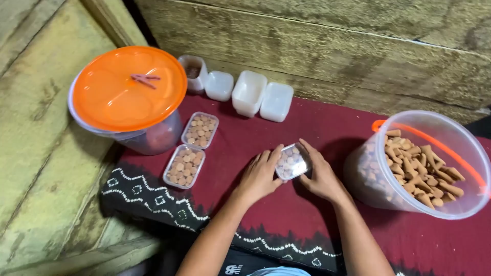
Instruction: The person is packing incense cones from a large white bucket into small, clear plastic containers.
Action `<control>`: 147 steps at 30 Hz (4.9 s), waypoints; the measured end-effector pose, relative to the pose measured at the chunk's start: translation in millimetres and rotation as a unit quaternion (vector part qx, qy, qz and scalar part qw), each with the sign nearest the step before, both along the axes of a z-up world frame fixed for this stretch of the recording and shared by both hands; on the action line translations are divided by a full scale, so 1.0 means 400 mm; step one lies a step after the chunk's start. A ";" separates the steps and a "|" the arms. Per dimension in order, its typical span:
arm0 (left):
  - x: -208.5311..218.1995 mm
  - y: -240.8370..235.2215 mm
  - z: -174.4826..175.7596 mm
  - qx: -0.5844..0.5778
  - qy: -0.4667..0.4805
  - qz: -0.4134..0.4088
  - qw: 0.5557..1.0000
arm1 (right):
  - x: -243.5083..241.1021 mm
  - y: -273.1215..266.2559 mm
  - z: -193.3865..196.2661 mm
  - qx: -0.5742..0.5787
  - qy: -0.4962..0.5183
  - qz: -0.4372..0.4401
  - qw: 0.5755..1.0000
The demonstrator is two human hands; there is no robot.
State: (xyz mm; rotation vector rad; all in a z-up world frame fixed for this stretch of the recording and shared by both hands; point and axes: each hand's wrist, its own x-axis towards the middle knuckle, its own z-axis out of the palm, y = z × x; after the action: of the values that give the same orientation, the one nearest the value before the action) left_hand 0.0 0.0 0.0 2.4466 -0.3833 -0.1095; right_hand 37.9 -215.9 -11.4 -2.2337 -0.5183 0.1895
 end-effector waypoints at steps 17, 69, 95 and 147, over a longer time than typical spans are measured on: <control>-0.170 0.263 0.050 -0.108 -0.059 0.190 0.974 | -0.017 0.319 0.052 0.098 0.094 -0.040 0.990; -0.096 0.756 0.239 -0.266 -0.192 0.467 0.821 | 0.239 0.847 0.206 0.363 0.091 0.141 0.916; -0.048 0.778 0.208 -0.479 -0.255 0.448 0.711 | 0.249 0.902 0.185 0.381 0.117 0.123 0.909; -0.168 0.167 -0.053 -0.370 -0.072 0.197 0.905 | 0.283 0.248 -0.005 0.046 -0.217 -0.067 0.973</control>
State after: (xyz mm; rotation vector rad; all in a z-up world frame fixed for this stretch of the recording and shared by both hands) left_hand -67.3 66.6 -21.2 1.7262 0.0290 0.3380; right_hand 151.3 -116.7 -13.3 -2.2106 -0.5897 -0.3944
